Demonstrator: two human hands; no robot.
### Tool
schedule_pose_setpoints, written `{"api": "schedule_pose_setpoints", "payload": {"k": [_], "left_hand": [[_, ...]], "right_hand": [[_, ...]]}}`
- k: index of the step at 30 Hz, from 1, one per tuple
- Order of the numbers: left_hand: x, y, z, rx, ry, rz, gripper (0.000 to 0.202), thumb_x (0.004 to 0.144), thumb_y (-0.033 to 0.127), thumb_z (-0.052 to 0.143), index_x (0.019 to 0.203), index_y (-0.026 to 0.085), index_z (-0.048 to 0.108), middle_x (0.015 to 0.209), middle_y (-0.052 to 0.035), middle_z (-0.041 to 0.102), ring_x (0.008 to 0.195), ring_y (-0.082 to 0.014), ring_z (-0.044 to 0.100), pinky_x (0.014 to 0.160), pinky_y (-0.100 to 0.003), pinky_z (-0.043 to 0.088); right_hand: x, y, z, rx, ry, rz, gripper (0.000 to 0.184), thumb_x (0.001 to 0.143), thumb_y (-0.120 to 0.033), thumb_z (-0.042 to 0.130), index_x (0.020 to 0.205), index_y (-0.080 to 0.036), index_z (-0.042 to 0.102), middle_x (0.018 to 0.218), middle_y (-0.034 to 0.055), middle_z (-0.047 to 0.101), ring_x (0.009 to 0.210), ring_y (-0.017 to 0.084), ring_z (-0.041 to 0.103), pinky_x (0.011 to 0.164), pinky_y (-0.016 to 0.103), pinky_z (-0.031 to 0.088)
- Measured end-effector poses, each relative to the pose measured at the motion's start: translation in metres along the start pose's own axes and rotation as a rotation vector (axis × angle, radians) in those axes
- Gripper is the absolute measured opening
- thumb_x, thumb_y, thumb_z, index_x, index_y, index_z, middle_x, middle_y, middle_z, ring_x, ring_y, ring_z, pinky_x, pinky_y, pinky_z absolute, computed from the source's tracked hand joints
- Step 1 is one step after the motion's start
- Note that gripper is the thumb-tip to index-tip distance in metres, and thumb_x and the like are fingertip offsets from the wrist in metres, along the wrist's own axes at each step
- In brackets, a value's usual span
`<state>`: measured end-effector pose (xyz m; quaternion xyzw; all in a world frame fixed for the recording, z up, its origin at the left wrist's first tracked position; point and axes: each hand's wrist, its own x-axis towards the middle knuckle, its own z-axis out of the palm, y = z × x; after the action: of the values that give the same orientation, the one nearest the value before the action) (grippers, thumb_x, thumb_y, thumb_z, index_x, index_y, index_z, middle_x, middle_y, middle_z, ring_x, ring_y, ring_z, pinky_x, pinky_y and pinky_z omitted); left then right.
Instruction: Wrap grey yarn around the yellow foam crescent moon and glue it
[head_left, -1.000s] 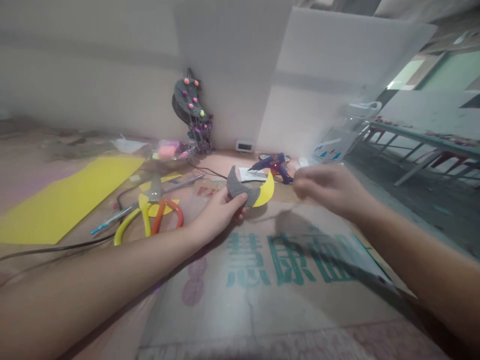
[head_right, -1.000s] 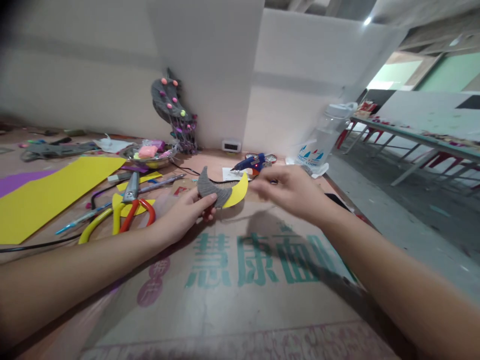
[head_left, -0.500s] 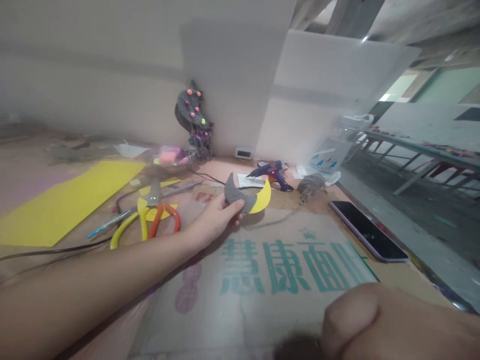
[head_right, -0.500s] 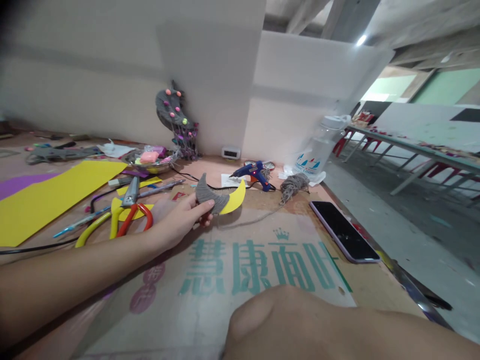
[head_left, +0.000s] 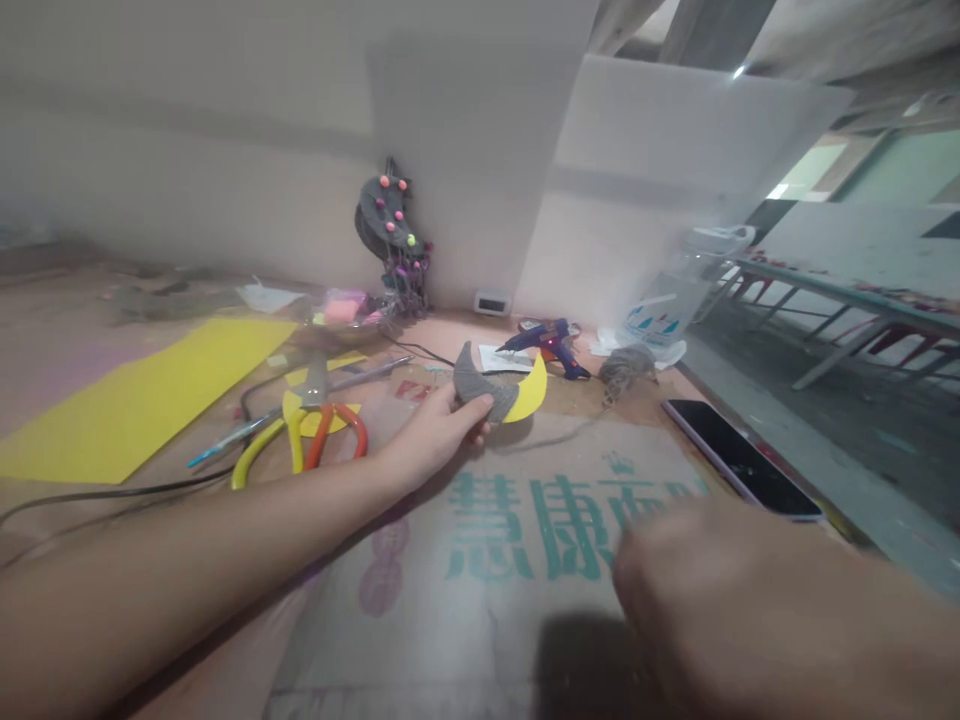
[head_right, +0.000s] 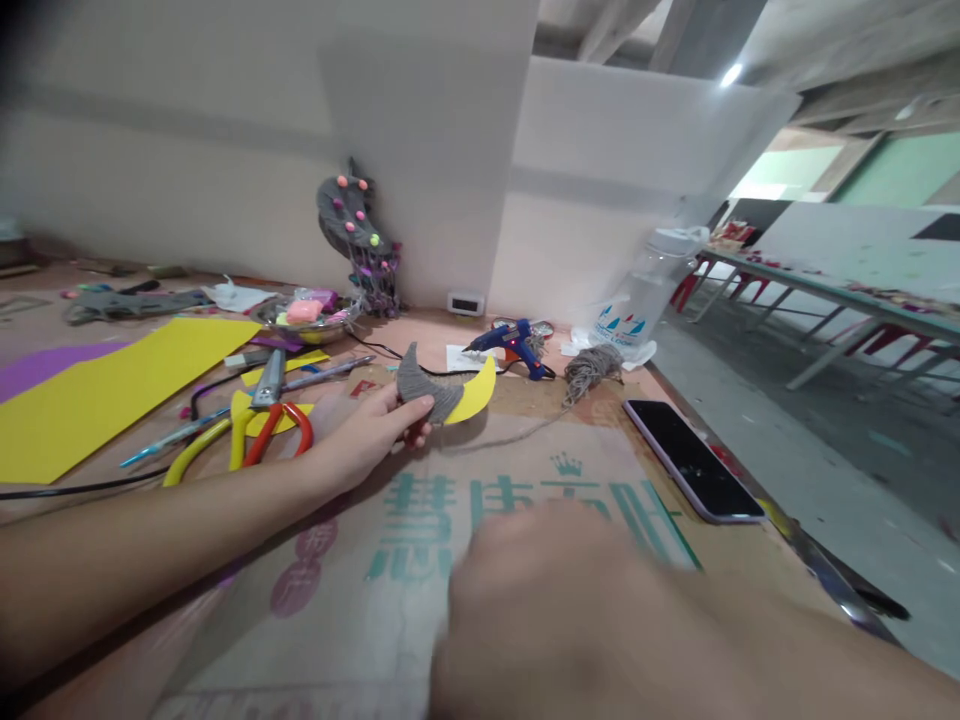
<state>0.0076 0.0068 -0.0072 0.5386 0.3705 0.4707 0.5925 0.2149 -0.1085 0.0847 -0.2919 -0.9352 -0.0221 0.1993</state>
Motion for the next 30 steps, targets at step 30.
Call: {"api": "schedule_pose_setpoints", "payload": {"k": [30], "left_hand": [[-0.016, 0.009, -0.003, 0.438, -0.086, 0.232, 0.035, 0.084, 0.040, 0.060, 0.113, 0.020, 0.058, 0.102, -0.0042, 0.061, 0.084, -0.0157, 0.057, 0.072, -0.025, 0.044]], "right_hand": [[0.035, 0.055, 0.042, 0.003, 0.283, 0.276, 0.013, 0.092, -0.024, 0.053, 0.091, -0.021, 0.066, 0.074, 0.0008, 0.067, 0.057, 0.012, 0.053, 0.053, 0.024, 0.038]]}}
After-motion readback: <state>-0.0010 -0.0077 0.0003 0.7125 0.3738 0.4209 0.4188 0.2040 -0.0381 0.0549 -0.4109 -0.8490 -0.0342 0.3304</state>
